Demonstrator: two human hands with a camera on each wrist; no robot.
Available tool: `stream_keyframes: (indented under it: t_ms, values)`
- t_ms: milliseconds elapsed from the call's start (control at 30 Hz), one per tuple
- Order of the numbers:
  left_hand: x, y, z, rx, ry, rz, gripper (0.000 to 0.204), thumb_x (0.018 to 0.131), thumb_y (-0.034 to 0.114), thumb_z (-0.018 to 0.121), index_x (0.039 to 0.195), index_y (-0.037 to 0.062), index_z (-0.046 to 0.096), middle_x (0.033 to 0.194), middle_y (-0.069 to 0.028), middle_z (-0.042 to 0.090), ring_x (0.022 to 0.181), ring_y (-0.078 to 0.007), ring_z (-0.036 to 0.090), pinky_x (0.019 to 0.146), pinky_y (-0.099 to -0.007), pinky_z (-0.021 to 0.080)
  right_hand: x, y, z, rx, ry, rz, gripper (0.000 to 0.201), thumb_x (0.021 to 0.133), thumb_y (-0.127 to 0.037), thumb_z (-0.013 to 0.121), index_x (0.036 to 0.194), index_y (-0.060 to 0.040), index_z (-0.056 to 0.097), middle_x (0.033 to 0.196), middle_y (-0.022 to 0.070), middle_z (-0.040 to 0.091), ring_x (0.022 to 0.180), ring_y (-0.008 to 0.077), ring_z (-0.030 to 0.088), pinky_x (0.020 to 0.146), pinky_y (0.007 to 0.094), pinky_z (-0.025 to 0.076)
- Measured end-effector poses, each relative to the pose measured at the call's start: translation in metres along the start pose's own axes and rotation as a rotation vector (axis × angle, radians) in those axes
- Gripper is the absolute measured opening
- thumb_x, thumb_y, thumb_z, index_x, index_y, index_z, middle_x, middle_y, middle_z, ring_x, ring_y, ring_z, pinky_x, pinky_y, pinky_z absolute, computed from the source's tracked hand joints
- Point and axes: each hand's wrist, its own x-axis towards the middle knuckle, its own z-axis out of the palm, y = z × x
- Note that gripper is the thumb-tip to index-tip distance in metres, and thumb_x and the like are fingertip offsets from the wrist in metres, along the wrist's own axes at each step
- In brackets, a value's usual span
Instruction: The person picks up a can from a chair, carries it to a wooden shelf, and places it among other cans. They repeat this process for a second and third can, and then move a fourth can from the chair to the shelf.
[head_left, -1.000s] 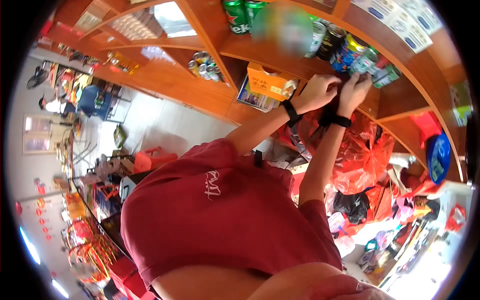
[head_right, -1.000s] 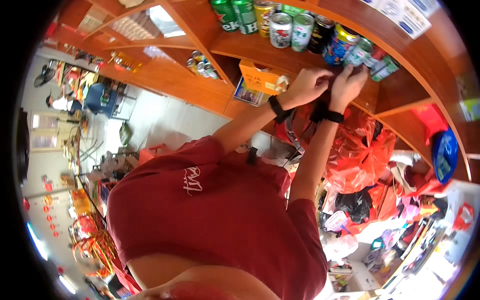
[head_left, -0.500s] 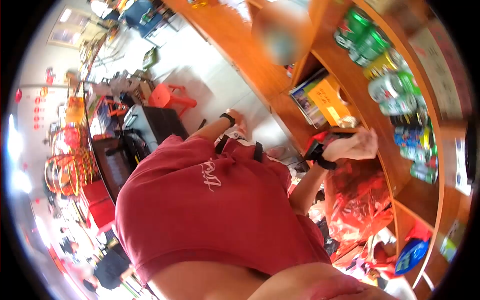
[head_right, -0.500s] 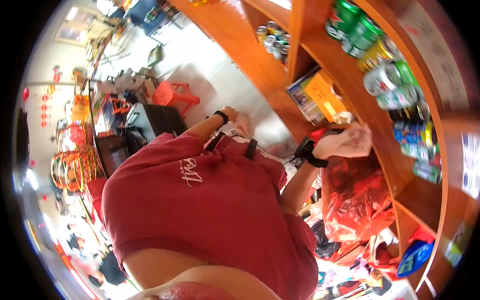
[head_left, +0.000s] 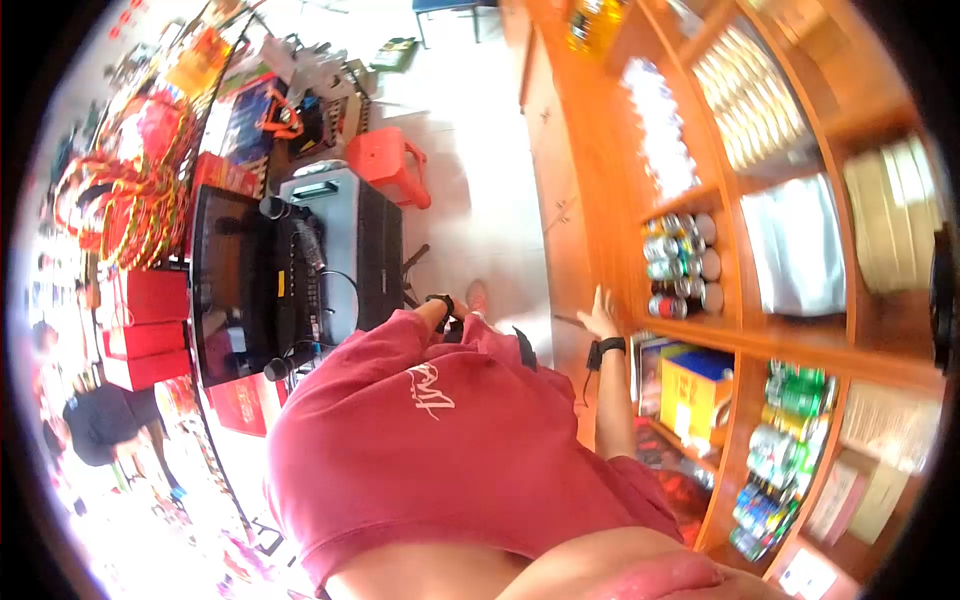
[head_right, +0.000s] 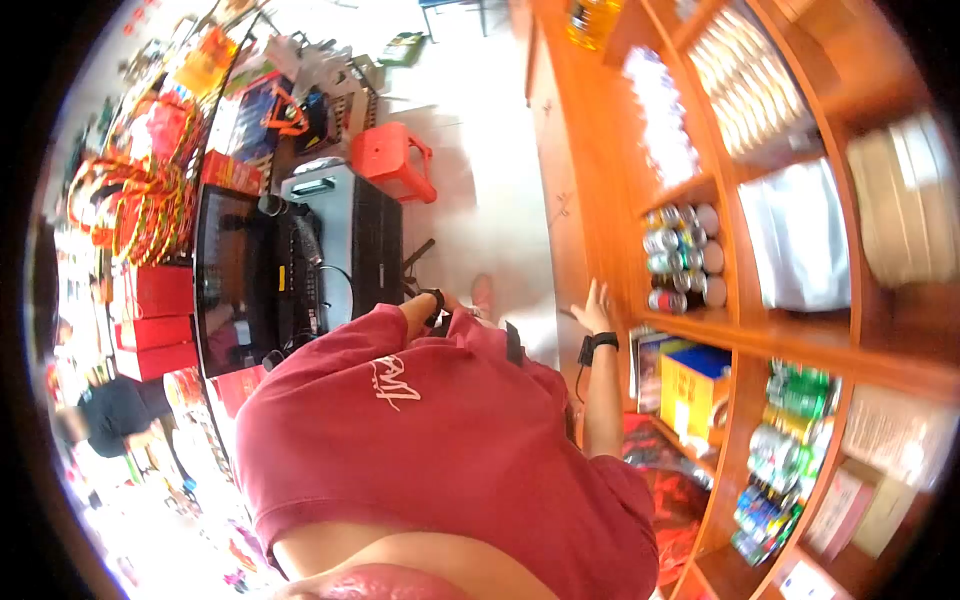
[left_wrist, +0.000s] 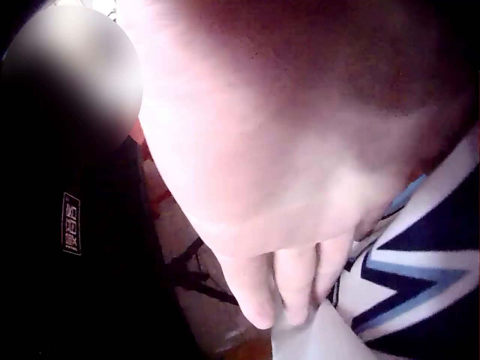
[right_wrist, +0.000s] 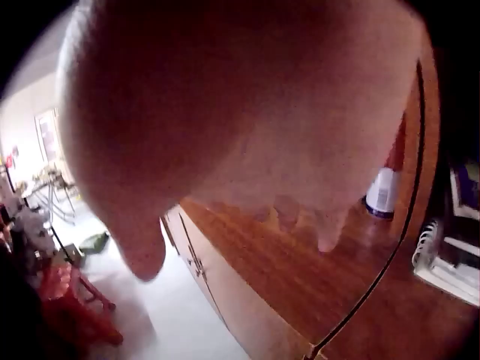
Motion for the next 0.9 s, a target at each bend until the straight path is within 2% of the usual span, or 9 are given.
stream_keyframes:
  t_ms: [167, 233, 400, 467, 600, 700, 733, 800, 900]
  values:
    - [0.006, -0.043, -0.031, -0.116, 0.047, -0.010, 0.042, 0.087, 0.043, 0.067, 0.105, 0.0068, 0.077, 0.096, -0.0132, 0.077, 0.089, -0.0288, 0.072, 0.077, -0.0431, 0.057, 0.062, -0.034, 0.014, -0.286, -0.306, 0.414, 0.133, 0.082, -0.064, 0.072, 0.161, -0.0100, -0.021, 0.165, 0.0235, -0.030, 0.153, 0.0428, -0.028, 0.125, 0.0582, 0.000]
    - [0.009, -0.052, -0.043, -0.129, 0.055, -0.010, 0.043, 0.086, 0.044, 0.068, 0.105, 0.0068, 0.077, 0.096, -0.0130, 0.077, 0.088, -0.0281, 0.073, 0.076, -0.0427, 0.057, 0.065, -0.073, 0.009, -0.453, -0.292, 0.544, 0.129, 0.083, -0.074, 0.067, 0.164, -0.0091, -0.010, 0.169, 0.0290, -0.004, 0.158, 0.0413, 0.006, 0.124, 0.0555, 0.021]
    - [0.015, -0.061, -0.076, -0.131, 0.062, 0.018, 0.045, 0.085, 0.046, 0.070, 0.104, 0.0067, 0.078, 0.095, -0.0123, 0.077, 0.085, -0.0265, 0.073, 0.074, -0.0418, 0.057, 0.123, -0.087, -0.026, -0.080, -0.791, 0.652, 0.126, 0.079, -0.080, 0.065, 0.160, 0.0022, 0.016, 0.130, 0.0346, 0.052, 0.080, 0.0321, 0.059, 0.070, 0.0451, 0.052]
    - [0.020, -0.059, -0.089, -0.126, 0.064, 0.034, 0.046, 0.084, 0.047, 0.070, 0.104, 0.0066, 0.078, 0.094, -0.0121, 0.077, 0.084, -0.0258, 0.073, 0.074, -0.0414, 0.057, 0.142, -0.085, -0.032, -0.055, -0.721, 0.702, 0.128, 0.077, -0.084, 0.064, 0.157, 0.0085, 0.024, 0.108, 0.0344, 0.066, 0.056, 0.0294, 0.066, 0.055, 0.0405, 0.055]
    - [0.029, -0.060, -0.118, -0.118, 0.065, 0.047, 0.048, 0.083, 0.049, 0.072, 0.103, 0.0066, 0.079, 0.094, -0.0116, 0.077, 0.082, -0.0245, 0.073, 0.072, -0.0407, 0.058, 0.161, -0.087, -0.052, 0.029, -0.798, 0.701, 0.138, 0.075, -0.085, 0.066, 0.151, 0.0207, 0.020, 0.129, 0.0413, 0.055, 0.072, 0.0332, 0.071, 0.062, 0.0413, 0.058]
    - [0.027, -0.069, -0.151, -0.187, -0.001, -0.022, 0.044, 0.082, 0.045, 0.073, 0.107, 0.0107, 0.080, 0.102, -0.0094, 0.078, 0.086, -0.0221, 0.073, 0.080, -0.0393, 0.057, 0.211, -0.036, -0.038, -0.017, -0.775, 0.730, 0.132, 0.074, -0.087, 0.064, 0.134, 0.0283, 0.039, 0.110, 0.0398, 0.065, 0.075, 0.0363, 0.073, 0.073, 0.0467, 0.062]
    - [0.038, -0.078, -0.157, -0.216, -0.022, -0.048, 0.043, 0.082, 0.044, 0.073, 0.108, 0.0119, 0.080, 0.104, -0.0086, 0.078, 0.088, -0.0213, 0.072, 0.083, -0.0388, 0.057, 0.239, -0.046, -0.052, -0.029, -1.185, 0.989, 0.112, 0.079, -0.082, 0.066, 0.113, 0.0247, 0.055, 0.099, 0.0369, 0.068, 0.078, 0.0437, 0.072, 0.080, 0.0535, 0.062]
    - [0.064, -0.098, -0.178, -0.243, -0.004, -0.056, 0.043, 0.080, 0.044, 0.075, 0.108, 0.0111, 0.080, 0.101, -0.0078, 0.078, 0.086, -0.0207, 0.072, 0.081, -0.0385, 0.057, 0.226, -0.065, -0.084, 0.008, -0.896, 0.950, 0.085, 0.086, -0.069, 0.068, 0.106, 0.0135, 0.063, 0.102, 0.0348, 0.069, 0.085, 0.0469, 0.071, 0.078, 0.0615, 0.058]
    - [0.053, -0.108, -0.244, -0.389, -0.116, -0.237, 0.036, 0.081, 0.045, 0.076, 0.095, 0.0120, 0.080, 0.091, -0.0041, 0.076, 0.078, -0.0191, 0.070, 0.075, -0.0368, 0.057, 0.263, -0.089, -0.103, -0.325, -0.852, 0.869, 0.067, 0.094, -0.057, 0.064, 0.115, 0.0065, 0.063, 0.102, 0.0315, 0.071, 0.092, 0.0494, 0.070, 0.082, 0.0615, 0.056]
